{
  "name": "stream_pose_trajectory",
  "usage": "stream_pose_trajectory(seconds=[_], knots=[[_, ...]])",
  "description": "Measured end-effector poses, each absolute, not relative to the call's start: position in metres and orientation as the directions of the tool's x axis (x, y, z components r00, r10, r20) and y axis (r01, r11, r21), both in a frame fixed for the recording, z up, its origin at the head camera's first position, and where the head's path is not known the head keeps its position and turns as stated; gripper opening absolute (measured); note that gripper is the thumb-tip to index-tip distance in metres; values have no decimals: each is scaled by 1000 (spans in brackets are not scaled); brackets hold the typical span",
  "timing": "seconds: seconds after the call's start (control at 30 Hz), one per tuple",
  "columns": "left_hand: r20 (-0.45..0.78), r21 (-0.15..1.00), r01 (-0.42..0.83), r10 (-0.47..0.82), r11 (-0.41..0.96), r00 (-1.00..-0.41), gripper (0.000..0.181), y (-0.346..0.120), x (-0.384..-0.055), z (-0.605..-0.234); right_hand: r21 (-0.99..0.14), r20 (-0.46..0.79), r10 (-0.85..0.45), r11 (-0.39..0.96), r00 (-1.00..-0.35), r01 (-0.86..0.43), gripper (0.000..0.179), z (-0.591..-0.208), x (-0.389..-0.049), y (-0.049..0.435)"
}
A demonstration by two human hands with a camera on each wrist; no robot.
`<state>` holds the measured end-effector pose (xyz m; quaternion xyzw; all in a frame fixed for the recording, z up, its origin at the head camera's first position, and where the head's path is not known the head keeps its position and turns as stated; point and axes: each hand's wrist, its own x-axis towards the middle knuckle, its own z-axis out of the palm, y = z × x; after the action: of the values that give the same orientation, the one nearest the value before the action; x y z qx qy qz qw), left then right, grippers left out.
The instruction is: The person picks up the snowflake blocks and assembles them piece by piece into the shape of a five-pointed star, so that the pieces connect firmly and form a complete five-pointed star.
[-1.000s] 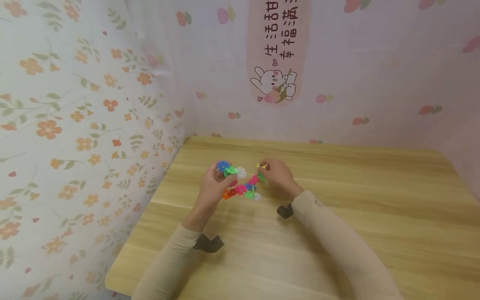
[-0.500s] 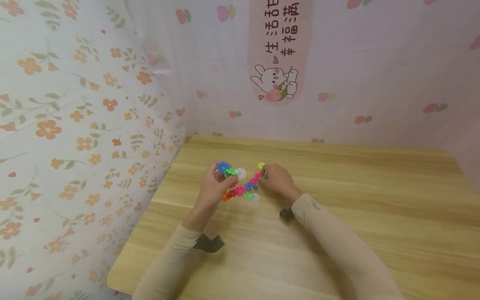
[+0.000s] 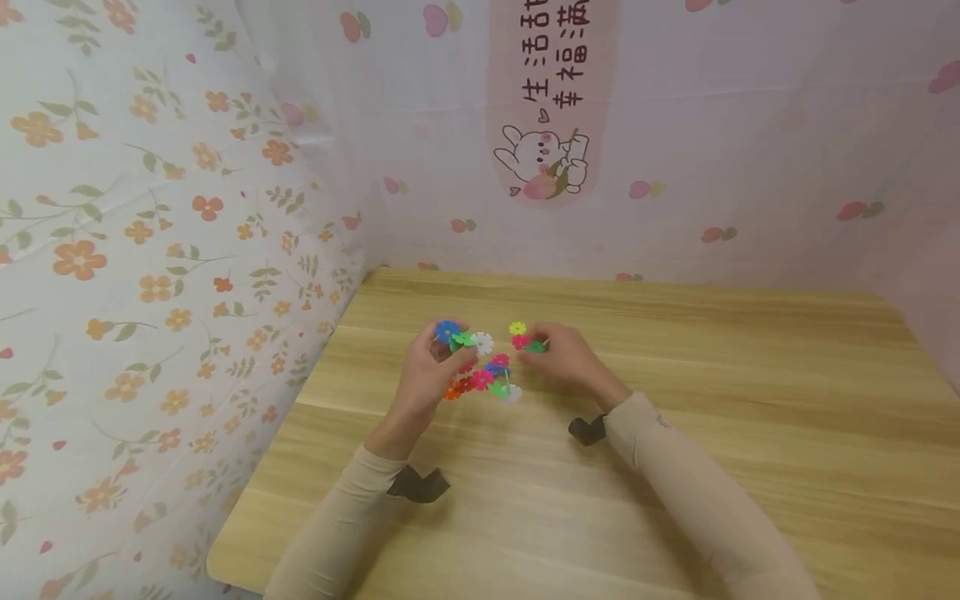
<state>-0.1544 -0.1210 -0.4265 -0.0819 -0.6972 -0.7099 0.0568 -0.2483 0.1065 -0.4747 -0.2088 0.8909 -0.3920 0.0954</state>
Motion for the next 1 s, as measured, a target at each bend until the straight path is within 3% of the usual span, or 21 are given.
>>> stream_pose_trajectory(seconds=[0.07,0.2,0.33,0.5,0.7,1.0], knots=[[194,981,194,26,-19,-981,30,-120,-155,-426,-854,-13,-437,473,-899,-218,33,-465,-243,108],[197,980,197,11,-24,-980,27,-119,-157,-425,-976,-3,-436,198,-900,-92,42,-445,-231,110],[199,979,199,4,-39,-980,27,-118,-157,-423,-997,63,-445,-70,-893,-36,33,-432,-221,108],[212,975,211,11,-68,-977,27,-115,-156,-421,-935,179,-459,-354,-870,-6,15,-421,-210,101],[228,970,225,33,-91,-973,26,-111,-155,-420,-888,242,-420,-459,-875,-25,12,-418,-201,95],[254,964,250,43,-87,-966,25,-108,-152,-422,-882,269,-429,-469,-863,-42,12,-421,-195,93]])
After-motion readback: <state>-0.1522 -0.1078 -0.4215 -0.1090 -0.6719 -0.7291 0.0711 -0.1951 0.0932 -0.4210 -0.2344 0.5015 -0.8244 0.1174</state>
